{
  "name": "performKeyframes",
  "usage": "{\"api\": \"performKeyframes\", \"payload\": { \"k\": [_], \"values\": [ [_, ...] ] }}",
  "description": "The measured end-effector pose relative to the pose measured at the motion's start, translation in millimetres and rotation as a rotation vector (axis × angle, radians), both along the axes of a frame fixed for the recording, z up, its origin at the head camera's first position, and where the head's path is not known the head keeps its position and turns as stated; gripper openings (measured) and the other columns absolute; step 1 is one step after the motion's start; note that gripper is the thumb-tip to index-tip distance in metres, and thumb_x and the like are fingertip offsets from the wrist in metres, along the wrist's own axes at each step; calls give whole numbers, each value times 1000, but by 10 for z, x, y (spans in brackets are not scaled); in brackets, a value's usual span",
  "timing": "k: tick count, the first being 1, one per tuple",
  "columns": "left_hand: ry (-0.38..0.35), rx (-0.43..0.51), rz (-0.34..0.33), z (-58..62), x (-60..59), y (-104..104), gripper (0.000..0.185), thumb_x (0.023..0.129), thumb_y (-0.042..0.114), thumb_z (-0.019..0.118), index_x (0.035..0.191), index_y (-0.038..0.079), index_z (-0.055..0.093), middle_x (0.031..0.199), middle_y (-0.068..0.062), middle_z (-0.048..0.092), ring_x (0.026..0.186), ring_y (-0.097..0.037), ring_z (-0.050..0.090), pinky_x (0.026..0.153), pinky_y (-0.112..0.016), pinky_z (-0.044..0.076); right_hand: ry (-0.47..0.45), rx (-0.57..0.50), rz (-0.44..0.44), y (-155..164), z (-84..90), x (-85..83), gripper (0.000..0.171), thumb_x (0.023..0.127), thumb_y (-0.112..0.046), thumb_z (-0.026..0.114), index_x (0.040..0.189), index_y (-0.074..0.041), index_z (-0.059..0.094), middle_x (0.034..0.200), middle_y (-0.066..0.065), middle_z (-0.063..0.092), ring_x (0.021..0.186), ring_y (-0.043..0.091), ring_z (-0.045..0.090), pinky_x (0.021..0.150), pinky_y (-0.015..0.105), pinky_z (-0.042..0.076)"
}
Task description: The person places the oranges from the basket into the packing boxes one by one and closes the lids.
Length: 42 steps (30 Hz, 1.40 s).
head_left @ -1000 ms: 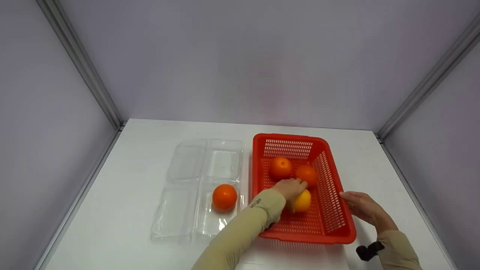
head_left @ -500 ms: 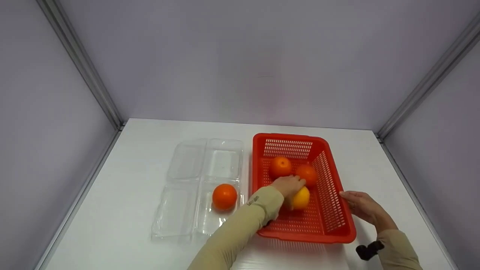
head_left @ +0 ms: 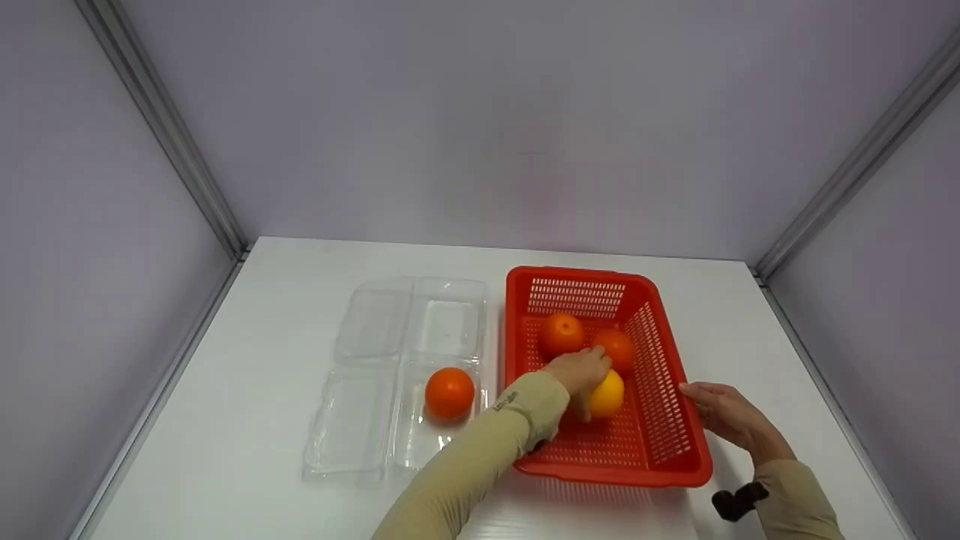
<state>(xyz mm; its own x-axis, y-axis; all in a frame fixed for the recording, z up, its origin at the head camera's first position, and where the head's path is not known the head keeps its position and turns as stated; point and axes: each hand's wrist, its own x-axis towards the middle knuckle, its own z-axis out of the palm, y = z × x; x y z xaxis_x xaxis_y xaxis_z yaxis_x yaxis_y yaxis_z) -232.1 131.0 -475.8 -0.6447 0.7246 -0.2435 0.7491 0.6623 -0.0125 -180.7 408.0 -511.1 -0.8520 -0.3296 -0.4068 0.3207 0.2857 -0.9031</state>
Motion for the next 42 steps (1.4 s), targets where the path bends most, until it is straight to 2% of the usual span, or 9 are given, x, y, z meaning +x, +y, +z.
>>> {"api": "performKeyframes", "payload": {
  "k": [10,20,29,42],
  "values": [
    [-69,12,-18,77,2,-5,77,73,42,82,135,17,44,132,2,55,122,-12,56,101,-22,50,1,-8,2,-3,-5,-2,42,103,-31,41,124,2,58,101,-7,72,92,11,71,86,29,57],
    [-68,37,-25,140,18,-45,72,71,41,83,129,17,47,127,2,59,116,-12,59,97,-22,52,0,10,-18,4,-21,-2,37,103,-33,43,119,-5,62,101,-8,72,93,11,70,86,28,57],
    [-91,84,-1,179,41,-110,72,70,37,85,129,17,48,127,3,60,116,-12,60,98,-22,51,11,-8,8,8,-8,11,44,104,-31,39,127,2,54,107,-6,70,99,11,70,89,28,57],
    [-105,91,19,226,45,-193,69,70,35,85,126,17,49,124,1,61,115,-13,60,97,-24,52,4,-28,19,12,-8,5,40,104,-30,39,123,-1,58,104,-6,72,96,12,71,88,29,57]
  ]
}}
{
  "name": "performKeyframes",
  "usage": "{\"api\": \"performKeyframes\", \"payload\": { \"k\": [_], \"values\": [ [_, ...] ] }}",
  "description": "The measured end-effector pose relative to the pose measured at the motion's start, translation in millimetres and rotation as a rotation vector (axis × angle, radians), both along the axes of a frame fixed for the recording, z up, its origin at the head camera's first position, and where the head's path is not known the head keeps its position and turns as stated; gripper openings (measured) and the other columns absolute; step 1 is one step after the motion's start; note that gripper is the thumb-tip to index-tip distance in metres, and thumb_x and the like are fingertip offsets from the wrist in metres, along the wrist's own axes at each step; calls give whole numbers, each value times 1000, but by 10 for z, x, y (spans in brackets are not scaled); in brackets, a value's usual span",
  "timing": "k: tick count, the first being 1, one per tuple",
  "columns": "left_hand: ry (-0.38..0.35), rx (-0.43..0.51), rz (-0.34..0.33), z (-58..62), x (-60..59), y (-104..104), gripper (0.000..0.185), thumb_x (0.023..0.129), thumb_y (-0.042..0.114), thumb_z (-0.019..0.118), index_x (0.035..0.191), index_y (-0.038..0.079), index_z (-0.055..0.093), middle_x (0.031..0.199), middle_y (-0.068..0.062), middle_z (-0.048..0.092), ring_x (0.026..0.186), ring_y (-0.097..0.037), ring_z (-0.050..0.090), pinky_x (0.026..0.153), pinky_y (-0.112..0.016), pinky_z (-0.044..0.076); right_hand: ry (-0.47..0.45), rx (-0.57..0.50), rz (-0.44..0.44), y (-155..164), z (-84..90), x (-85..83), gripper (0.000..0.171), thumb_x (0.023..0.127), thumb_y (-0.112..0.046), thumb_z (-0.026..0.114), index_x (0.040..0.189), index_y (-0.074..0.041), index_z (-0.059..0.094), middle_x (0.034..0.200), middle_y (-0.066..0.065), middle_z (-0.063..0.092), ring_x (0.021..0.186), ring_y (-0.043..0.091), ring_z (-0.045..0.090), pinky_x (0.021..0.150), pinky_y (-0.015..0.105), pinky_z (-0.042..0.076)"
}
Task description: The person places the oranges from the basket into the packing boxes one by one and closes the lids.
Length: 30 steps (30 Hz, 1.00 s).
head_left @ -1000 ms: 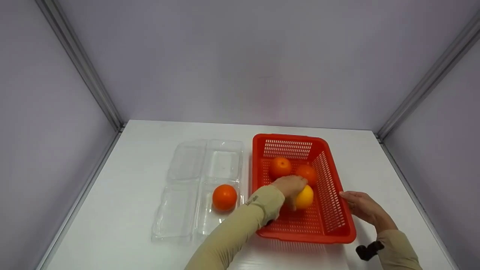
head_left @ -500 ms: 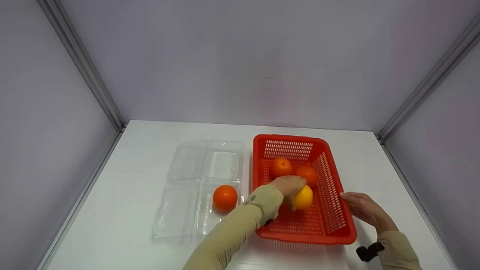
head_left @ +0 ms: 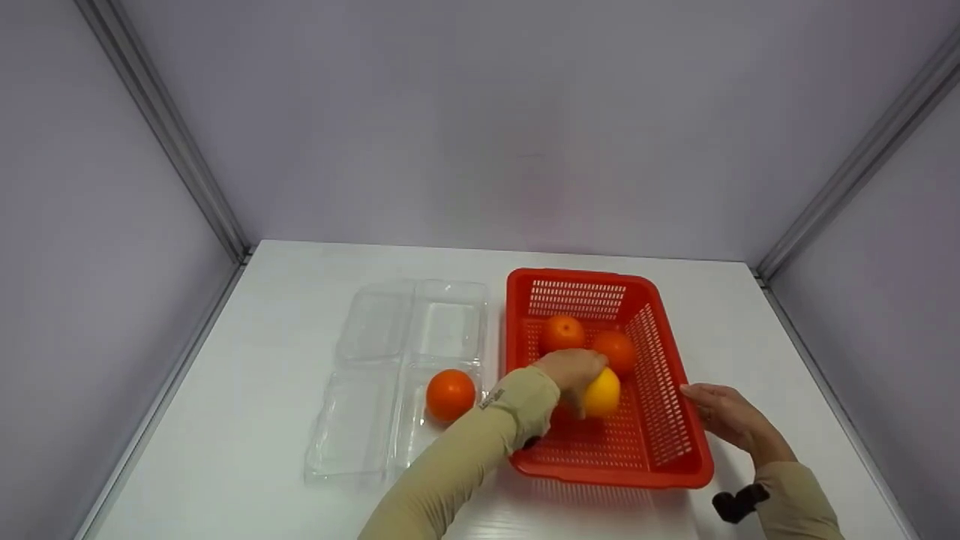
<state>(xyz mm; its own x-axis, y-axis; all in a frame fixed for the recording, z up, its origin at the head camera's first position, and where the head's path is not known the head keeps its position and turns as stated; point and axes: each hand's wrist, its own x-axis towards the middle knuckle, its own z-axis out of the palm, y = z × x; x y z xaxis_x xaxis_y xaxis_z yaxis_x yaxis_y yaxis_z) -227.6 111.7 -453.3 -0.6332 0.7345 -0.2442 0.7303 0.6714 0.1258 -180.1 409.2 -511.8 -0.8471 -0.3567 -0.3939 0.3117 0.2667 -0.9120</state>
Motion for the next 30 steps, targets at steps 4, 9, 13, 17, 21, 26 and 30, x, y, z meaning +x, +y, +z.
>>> {"api": "performKeyframes", "payload": {
  "k": [4,9,13,17,21,26,30],
  "values": [
    [6,1,-2,26,13,-13,69,70,34,85,127,16,49,124,1,61,114,-13,60,97,-24,52,-8,13,-8,-1,-2,2,37,104,-31,39,120,-4,60,103,-6,72,94,12,70,87,29,57],
    [10,2,-3,48,22,-11,70,70,34,85,127,16,49,123,1,61,113,-13,60,97,-24,52,-7,18,-6,1,1,4,38,104,-31,39,121,-4,59,103,-7,72,94,11,70,87,28,56],
    [14,-6,-15,57,15,-2,71,69,35,86,127,16,49,124,1,61,115,-13,60,98,-22,51,-4,7,-4,-2,6,1,39,104,-31,39,123,-3,59,104,-7,72,96,11,70,88,28,57],
    [23,-18,-25,67,14,-3,72,69,37,85,128,15,48,125,1,61,116,-12,60,98,-22,51,-4,6,-13,-9,9,3,38,103,-31,40,122,-4,60,104,-8,71,98,11,70,88,28,57],
    [23,-9,-23,84,19,-17,72,69,37,85,128,16,49,125,1,61,115,-12,60,96,-22,52,-20,11,-27,-13,17,4,38,103,-32,42,119,-4,61,103,-7,72,96,11,70,87,28,57],
    [19,-8,-14,111,31,-45,72,71,37,84,129,16,48,127,2,60,116,-12,60,97,-23,52,-27,22,-28,-14,23,-2,40,103,-33,42,122,-2,59,104,-6,72,96,11,70,87,27,57],
    [25,-19,-14,128,31,-64,73,71,38,83,131,16,47,128,2,59,117,-12,59,99,-23,51,-28,31,-31,-13,21,-8,42,103,-34,41,123,-1,57,104,-7,71,96,11,70,87,27,57]
  ]
}}
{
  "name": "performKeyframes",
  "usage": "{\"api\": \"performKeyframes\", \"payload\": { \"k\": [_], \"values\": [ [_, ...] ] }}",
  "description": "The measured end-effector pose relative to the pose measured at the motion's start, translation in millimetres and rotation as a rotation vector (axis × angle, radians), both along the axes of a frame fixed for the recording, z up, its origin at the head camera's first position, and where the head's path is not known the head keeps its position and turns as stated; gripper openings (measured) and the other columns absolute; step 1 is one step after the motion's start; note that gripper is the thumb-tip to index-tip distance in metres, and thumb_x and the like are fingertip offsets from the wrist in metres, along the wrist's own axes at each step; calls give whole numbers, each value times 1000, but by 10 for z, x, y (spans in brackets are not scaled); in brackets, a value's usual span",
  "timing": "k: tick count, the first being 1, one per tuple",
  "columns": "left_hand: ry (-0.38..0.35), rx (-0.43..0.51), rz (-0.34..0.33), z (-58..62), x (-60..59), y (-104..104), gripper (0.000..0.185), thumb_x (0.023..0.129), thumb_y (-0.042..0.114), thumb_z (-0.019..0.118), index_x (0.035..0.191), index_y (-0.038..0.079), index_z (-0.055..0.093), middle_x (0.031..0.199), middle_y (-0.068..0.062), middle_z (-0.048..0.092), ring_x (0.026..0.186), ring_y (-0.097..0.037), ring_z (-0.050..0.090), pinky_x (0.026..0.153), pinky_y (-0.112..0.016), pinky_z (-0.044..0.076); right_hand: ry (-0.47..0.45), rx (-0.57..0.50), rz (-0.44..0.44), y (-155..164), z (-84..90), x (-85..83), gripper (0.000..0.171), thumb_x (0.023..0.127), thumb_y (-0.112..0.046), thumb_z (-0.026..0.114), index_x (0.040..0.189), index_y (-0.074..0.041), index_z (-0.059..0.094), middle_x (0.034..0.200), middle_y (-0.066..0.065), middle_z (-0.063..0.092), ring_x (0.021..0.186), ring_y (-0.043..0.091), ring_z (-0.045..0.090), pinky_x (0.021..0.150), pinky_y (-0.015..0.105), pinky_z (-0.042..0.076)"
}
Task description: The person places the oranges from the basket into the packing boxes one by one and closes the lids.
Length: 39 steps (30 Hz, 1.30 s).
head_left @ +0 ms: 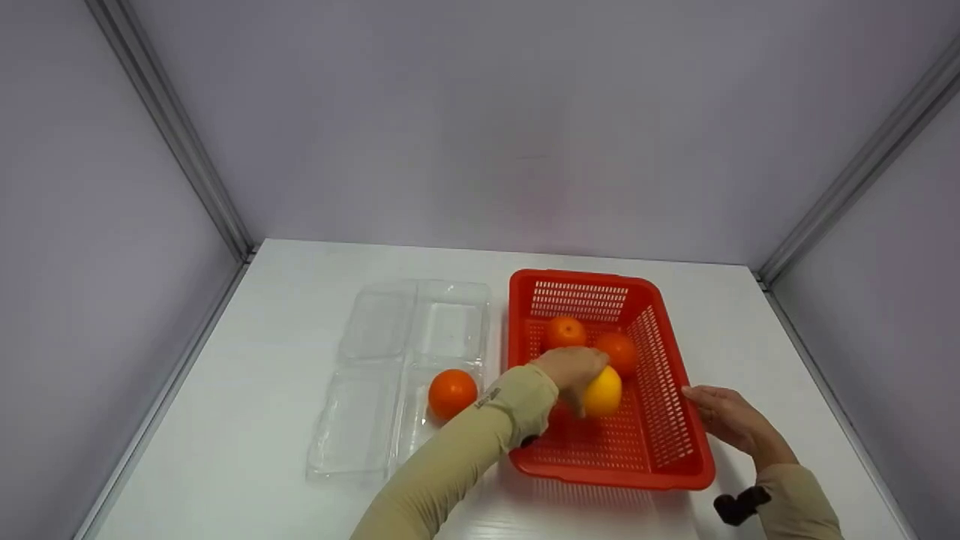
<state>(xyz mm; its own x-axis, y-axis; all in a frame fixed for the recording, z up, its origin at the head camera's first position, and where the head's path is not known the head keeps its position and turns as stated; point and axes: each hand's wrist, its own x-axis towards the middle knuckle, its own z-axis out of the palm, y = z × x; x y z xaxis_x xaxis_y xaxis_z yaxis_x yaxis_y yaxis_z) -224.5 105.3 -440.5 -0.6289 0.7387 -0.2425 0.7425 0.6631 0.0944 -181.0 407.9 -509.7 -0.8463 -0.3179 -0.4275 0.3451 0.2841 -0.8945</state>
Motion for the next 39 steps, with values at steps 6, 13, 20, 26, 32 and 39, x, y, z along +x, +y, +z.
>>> {"api": "performKeyframes", "payload": {
  "k": [6,13,20,26,32,39],
  "values": [
    [-16,-5,-5,19,-11,-15,73,72,37,83,131,15,46,127,0,59,116,-14,59,99,-24,51,0,5,-2,2,-4,3,45,103,-34,41,127,2,55,104,-7,71,95,10,69,86,27,57],
    [-13,-13,-8,42,-7,-35,75,72,38,83,132,15,46,129,0,59,118,-13,58,100,-23,50,9,-20,17,0,-14,5,41,103,-32,40,123,-1,57,103,-6,72,95,11,70,86,27,57],
    [-19,-5,-11,13,-30,-34,73,71,35,84,129,14,47,127,0,59,116,-13,59,99,-23,51,15,-10,19,-3,-23,14,43,104,-33,39,126,1,55,104,-7,71,96,11,70,87,27,57],
    [-26,8,-11,23,-29,-34,73,70,35,85,128,14,47,126,0,60,116,-13,59,99,-23,51,5,0,9,0,-15,26,44,103,-34,41,125,1,55,104,-6,72,96,12,70,88,27,57],
    [-31,13,-19,44,-24,-39,73,70,35,85,128,14,47,126,-1,60,117,-14,59,99,-23,51,5,-2,10,-6,-9,23,41,103,-34,41,122,-2,58,103,-6,72,94,11,71,86,28,58],
    [-30,26,-28,59,-9,-67,74,70,35,85,129,13,47,126,-1,60,116,-14,59,100,-23,50,-2,-1,4,-10,-5,17,40,103,-34,41,121,-3,59,101,-7,72,91,10,70,85,27,57]
  ]
}}
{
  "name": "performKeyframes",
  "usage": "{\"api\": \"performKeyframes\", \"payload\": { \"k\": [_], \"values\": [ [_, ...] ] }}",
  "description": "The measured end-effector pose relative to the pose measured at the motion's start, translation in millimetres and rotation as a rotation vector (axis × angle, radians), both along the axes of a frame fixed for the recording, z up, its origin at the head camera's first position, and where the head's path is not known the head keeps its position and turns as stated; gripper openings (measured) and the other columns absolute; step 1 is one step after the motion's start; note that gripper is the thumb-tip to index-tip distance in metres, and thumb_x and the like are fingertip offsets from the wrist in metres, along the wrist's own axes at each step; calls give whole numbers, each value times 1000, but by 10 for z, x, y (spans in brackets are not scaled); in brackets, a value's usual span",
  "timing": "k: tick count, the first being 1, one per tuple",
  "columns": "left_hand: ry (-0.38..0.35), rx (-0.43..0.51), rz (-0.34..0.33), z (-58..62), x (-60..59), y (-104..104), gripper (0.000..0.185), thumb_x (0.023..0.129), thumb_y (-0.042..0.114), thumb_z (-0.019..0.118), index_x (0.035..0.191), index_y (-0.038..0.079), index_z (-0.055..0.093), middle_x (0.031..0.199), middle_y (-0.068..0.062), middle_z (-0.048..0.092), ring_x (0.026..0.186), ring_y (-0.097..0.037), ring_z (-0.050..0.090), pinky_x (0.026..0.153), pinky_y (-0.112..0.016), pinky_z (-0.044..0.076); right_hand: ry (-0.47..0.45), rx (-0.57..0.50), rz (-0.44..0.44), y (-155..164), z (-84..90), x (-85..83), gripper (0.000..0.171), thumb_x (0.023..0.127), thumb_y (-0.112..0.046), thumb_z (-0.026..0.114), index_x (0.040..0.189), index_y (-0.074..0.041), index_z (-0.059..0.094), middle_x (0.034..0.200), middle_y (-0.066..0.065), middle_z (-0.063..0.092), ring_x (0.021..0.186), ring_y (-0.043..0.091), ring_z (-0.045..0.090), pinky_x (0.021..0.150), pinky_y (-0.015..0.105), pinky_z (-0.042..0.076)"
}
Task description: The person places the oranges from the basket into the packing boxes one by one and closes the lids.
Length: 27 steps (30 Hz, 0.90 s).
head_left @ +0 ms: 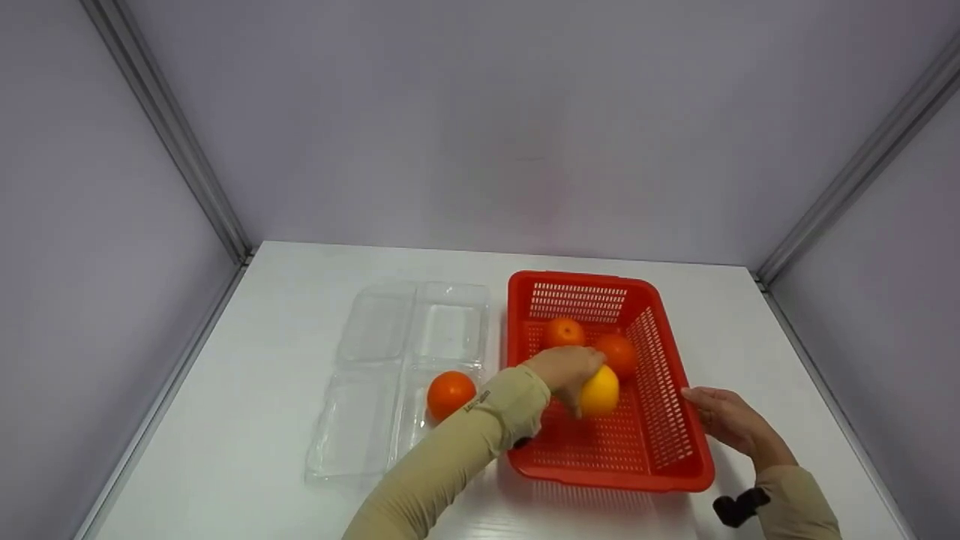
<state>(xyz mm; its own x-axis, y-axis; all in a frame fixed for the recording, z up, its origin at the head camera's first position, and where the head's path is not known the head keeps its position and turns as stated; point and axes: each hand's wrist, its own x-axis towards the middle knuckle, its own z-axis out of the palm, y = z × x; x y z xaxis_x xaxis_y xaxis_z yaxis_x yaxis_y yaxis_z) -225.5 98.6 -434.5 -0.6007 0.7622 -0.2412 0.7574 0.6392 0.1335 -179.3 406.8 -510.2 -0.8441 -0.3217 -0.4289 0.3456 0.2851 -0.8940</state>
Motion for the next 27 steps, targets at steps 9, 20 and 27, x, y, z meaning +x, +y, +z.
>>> {"api": "performKeyframes", "payload": {
  "k": [9,20,27],
  "values": [
    [-3,30,-5,7,12,-38,76,68,33,86,130,13,47,129,-2,59,117,-14,59,102,-22,49,20,-45,15,-6,4,7,36,104,-30,39,119,-7,62,103,-7,72,95,10,71,86,27,58],
    [12,9,-4,17,52,-70,75,68,33,87,129,14,48,126,-2,60,116,-15,59,100,-24,50,24,-22,3,-19,-1,7,40,103,-32,40,120,-2,60,102,-6,72,93,11,70,86,28,58],
    [17,23,-15,18,76,-112,75,67,33,87,128,13,48,125,-2,61,115,-15,60,100,-23,50,21,-15,-14,-36,-12,12,40,103,-33,41,120,-2,60,100,-7,72,91,10,70,85,27,57]
  ]
}}
